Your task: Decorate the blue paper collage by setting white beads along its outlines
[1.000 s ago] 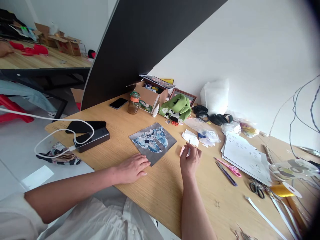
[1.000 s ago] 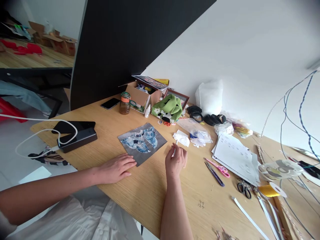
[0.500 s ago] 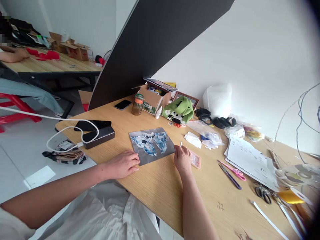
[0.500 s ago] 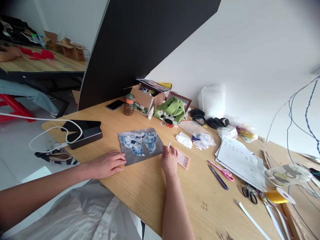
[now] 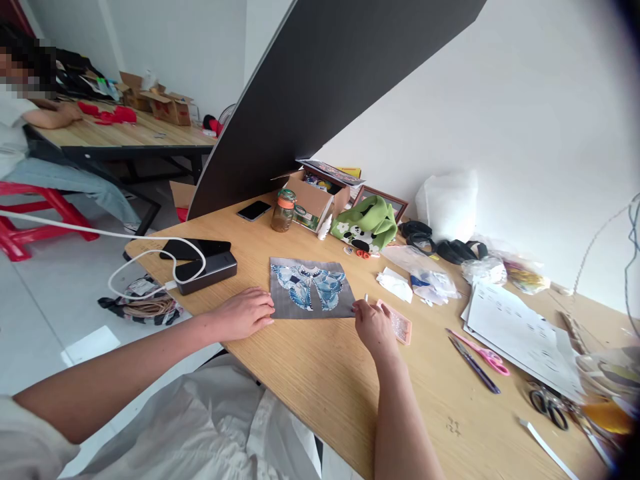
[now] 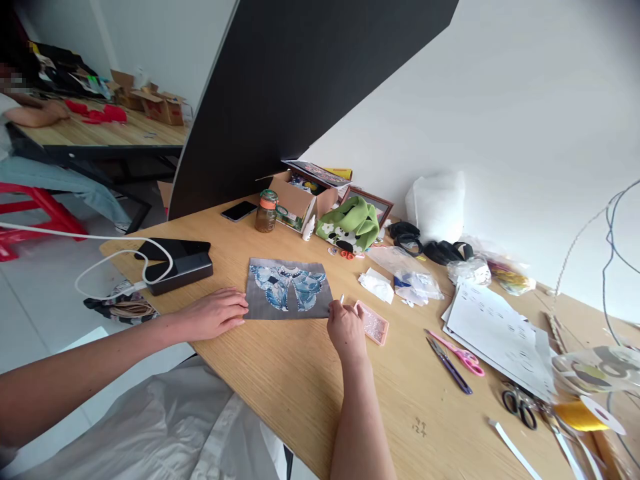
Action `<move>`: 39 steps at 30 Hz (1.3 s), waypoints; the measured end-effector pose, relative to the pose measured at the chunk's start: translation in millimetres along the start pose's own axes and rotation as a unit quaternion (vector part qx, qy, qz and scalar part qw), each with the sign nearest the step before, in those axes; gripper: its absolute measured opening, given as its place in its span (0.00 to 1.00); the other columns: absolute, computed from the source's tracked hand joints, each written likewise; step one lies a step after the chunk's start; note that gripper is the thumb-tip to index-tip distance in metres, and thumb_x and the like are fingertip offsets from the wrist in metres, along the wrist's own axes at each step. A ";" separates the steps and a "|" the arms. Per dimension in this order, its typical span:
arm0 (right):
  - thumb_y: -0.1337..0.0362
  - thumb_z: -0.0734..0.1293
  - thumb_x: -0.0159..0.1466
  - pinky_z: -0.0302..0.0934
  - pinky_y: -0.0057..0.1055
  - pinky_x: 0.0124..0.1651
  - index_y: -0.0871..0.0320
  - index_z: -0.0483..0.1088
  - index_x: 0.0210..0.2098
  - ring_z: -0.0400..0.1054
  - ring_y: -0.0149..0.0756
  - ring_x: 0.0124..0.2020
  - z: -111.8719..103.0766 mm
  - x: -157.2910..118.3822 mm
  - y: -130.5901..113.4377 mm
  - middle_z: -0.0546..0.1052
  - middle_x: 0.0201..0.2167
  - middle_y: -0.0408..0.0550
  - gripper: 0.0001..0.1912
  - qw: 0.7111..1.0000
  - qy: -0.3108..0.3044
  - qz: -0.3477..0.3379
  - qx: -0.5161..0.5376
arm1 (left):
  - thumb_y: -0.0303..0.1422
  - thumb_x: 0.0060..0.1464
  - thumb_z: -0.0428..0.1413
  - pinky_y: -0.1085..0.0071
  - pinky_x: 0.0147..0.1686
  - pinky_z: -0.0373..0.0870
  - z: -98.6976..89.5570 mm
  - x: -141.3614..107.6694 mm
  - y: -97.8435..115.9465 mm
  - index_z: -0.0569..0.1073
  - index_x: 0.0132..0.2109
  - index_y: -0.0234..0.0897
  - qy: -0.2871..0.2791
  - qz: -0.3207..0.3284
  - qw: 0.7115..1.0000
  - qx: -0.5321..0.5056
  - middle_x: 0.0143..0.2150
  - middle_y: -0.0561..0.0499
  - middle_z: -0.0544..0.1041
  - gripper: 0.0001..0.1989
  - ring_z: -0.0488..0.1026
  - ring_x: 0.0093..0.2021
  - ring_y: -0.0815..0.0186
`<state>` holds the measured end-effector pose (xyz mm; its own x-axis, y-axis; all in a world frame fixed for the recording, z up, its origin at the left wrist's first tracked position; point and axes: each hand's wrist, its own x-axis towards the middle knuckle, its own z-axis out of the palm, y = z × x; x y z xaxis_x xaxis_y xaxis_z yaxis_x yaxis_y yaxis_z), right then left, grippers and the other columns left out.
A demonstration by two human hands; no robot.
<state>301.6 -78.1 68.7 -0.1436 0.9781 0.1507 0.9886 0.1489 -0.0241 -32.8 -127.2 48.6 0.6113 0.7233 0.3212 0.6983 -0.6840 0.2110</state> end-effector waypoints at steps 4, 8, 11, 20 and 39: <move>0.69 0.56 0.69 0.56 0.34 0.45 0.60 0.74 0.43 0.75 0.42 0.39 -14.3 -4.2 -3.0 0.80 0.34 0.54 0.14 0.997 -0.066 0.011 -0.031 | 0.34 0.68 0.50 0.59 0.61 0.63 -1.2 2.9 -7.7 0.77 0.48 0.36 -0.009 -0.010 1.000 0.012 0.49 0.47 0.77 0.13 0.71 0.54 0.58; 0.69 0.56 0.69 0.53 0.32 0.38 0.60 0.73 0.44 0.75 0.42 0.38 -24.6 -8.1 -6.6 0.80 0.33 0.56 0.14 0.994 -0.107 0.019 -0.031 | 0.35 0.68 0.49 0.58 0.62 0.61 -2.0 8.7 -14.6 0.77 0.48 0.36 -0.019 -0.016 0.999 0.024 0.50 0.47 0.77 0.13 0.71 0.54 0.58; 0.70 0.56 0.69 0.51 0.31 0.34 0.60 0.74 0.43 0.75 0.41 0.35 -28.4 -10.5 -8.5 0.79 0.32 0.55 0.15 0.991 -0.126 0.026 -0.019 | 0.35 0.68 0.49 0.57 0.62 0.62 -2.1 14.2 -18.6 0.78 0.48 0.35 -0.022 -0.020 0.999 0.035 0.50 0.46 0.77 0.14 0.71 0.54 0.58; 0.71 0.56 0.68 0.46 0.31 0.29 0.59 0.74 0.38 0.72 0.39 0.29 -35.7 -19.2 -12.3 0.77 0.26 0.52 0.14 0.988 -0.150 0.017 0.030 | 0.36 0.68 0.49 0.55 0.61 0.63 0.3 24.0 -30.9 0.78 0.49 0.34 -0.016 -0.040 0.997 0.064 0.51 0.44 0.77 0.15 0.70 0.55 0.55; 0.73 0.57 0.66 0.45 0.30 0.28 0.59 0.73 0.33 0.68 0.35 0.27 -43.7 -24.1 -18.5 0.76 0.27 0.50 0.15 0.983 -0.178 0.002 0.036 | 0.37 0.67 0.49 0.53 0.61 0.66 10.0 20.2 -42.7 0.75 0.55 0.36 0.010 -0.071 0.996 0.055 0.57 0.43 0.73 0.17 0.68 0.59 0.52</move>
<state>288.8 -110.8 108.7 -0.1597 0.9656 -0.2054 0.9851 0.1425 -0.0961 -46.5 -82.5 36.8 0.4973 0.8091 0.3131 0.8142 -0.5599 0.1537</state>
